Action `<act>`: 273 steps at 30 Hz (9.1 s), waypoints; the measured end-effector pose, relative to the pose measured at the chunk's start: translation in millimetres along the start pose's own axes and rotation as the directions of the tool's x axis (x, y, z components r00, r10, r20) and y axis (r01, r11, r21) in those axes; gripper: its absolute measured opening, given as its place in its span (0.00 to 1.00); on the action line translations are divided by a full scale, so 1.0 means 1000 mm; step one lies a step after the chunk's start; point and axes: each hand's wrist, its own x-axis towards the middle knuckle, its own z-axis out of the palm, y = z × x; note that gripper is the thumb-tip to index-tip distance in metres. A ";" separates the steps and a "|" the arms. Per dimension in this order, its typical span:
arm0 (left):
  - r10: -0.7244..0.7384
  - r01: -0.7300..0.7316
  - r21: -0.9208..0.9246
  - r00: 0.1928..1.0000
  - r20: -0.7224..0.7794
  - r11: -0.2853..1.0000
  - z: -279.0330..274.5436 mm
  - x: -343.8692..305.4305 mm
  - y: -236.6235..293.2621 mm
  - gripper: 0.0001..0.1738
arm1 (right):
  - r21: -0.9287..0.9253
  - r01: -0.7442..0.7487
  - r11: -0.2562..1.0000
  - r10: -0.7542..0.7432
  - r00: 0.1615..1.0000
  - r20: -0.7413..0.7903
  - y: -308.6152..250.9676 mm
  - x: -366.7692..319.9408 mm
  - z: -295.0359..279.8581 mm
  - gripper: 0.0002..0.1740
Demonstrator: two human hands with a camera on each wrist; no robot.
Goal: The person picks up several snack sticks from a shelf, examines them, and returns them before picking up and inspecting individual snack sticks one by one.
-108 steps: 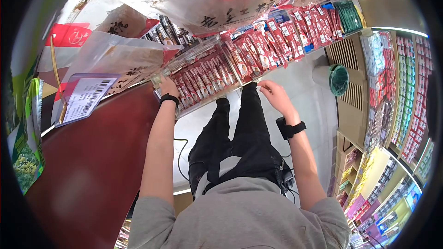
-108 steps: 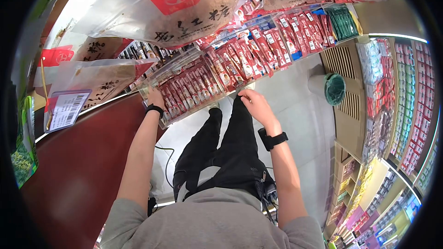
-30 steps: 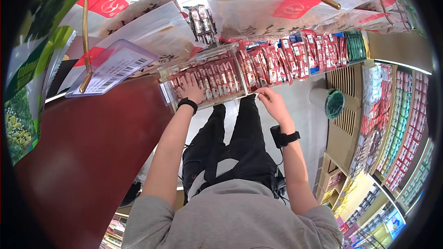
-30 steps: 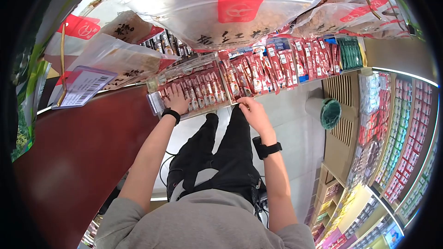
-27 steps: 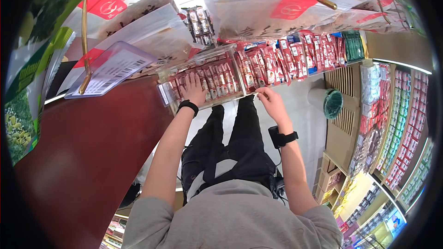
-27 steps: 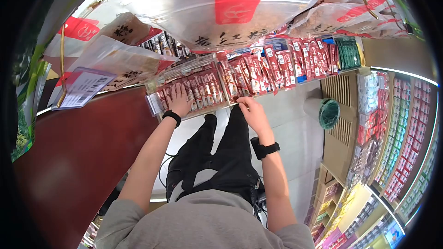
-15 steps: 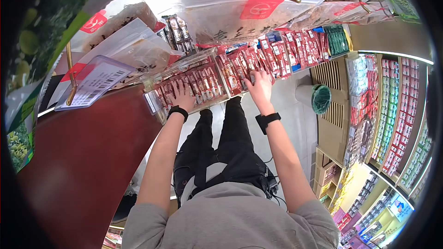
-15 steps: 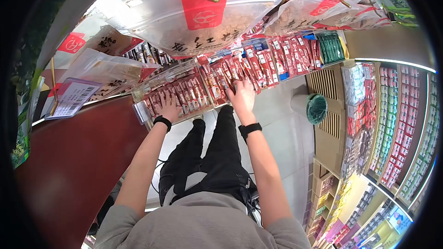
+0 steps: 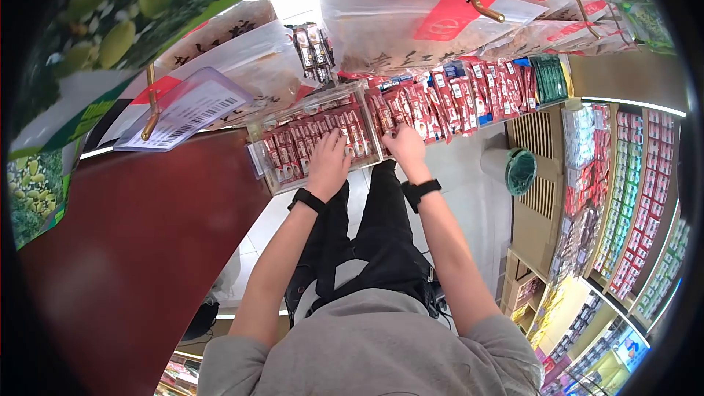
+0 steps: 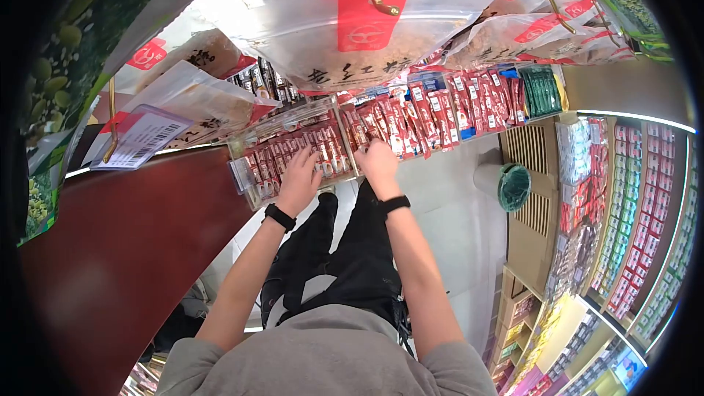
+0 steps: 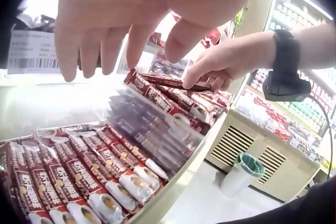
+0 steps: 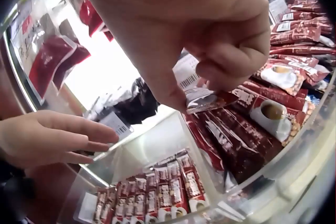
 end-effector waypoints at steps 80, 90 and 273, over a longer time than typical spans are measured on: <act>-0.356 0.240 0.572 0.929 0.098 0.784 0.028 0.028 -0.097 0.34 | 0.777 0.031 0.629 -0.238 0.959 0.155 0.026 -0.098 0.006 0.09; -0.259 0.103 0.576 0.946 0.195 0.811 0.033 0.043 -0.093 0.33 | 0.066 0.108 0.992 -0.076 0.926 -0.370 0.055 -0.017 -0.018 0.19; -0.630 0.576 -0.735 0.730 0.266 0.358 0.072 0.009 -0.015 0.10 | 0.220 0.407 0.887 -0.459 0.712 0.531 0.017 -0.037 0.022 0.16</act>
